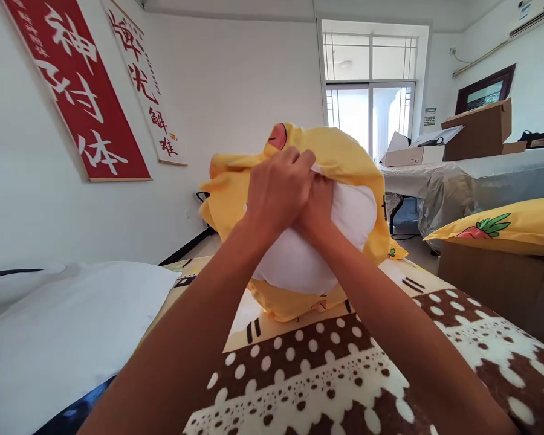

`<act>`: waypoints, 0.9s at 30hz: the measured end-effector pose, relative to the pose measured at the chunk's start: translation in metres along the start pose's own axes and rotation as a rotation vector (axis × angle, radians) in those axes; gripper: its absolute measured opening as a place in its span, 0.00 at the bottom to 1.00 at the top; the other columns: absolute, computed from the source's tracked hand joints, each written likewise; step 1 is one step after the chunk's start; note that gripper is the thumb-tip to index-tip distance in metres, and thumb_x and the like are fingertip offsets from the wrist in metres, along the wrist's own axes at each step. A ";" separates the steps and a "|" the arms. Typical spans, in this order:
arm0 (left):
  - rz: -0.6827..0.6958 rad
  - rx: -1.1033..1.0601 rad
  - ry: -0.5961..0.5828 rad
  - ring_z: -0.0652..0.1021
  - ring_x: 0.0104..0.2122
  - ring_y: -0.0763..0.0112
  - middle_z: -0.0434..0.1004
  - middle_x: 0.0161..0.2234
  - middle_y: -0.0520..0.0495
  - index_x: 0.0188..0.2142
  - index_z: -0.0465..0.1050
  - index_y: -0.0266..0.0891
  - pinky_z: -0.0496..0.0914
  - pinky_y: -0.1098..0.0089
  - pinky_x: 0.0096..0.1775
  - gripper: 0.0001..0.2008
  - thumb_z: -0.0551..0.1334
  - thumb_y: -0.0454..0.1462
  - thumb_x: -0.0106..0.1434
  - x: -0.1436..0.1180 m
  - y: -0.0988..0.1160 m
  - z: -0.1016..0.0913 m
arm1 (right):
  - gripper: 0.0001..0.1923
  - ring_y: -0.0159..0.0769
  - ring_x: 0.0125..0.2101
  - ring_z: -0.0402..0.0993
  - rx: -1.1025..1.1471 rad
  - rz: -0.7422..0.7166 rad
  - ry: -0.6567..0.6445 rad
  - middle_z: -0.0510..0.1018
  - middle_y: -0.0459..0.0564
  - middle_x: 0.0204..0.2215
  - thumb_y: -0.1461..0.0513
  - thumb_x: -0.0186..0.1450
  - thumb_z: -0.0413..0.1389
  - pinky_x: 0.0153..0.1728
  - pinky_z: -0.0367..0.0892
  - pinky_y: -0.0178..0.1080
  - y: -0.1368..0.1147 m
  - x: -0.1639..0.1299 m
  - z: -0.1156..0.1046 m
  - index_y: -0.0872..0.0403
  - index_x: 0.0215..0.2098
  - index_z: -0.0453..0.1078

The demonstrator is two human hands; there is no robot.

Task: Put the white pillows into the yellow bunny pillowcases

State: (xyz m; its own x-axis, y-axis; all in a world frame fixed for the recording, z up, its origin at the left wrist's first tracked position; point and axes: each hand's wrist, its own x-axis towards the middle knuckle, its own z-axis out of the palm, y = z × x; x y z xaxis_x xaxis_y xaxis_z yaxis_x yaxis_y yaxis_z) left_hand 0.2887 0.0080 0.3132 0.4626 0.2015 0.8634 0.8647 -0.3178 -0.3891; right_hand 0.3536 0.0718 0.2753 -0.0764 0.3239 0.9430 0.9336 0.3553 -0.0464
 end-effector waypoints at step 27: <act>-0.423 0.033 -0.452 0.76 0.41 0.51 0.72 0.46 0.37 0.45 0.66 0.36 0.71 0.60 0.34 0.18 0.51 0.27 0.56 -0.066 -0.027 0.030 | 0.35 0.53 0.64 0.44 0.002 -0.534 -0.099 0.58 0.59 0.63 0.59 0.59 0.54 0.62 0.38 0.60 0.020 -0.095 0.010 0.61 0.63 0.55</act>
State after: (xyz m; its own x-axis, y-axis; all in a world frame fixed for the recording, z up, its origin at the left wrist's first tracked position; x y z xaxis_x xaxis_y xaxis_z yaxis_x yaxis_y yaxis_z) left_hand 0.2408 0.0314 0.2567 0.1093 0.6789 0.7260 0.9935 -0.0970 -0.0589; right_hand 0.3762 0.0571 0.1814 -0.5730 0.1787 0.7998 0.7551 0.4945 0.4305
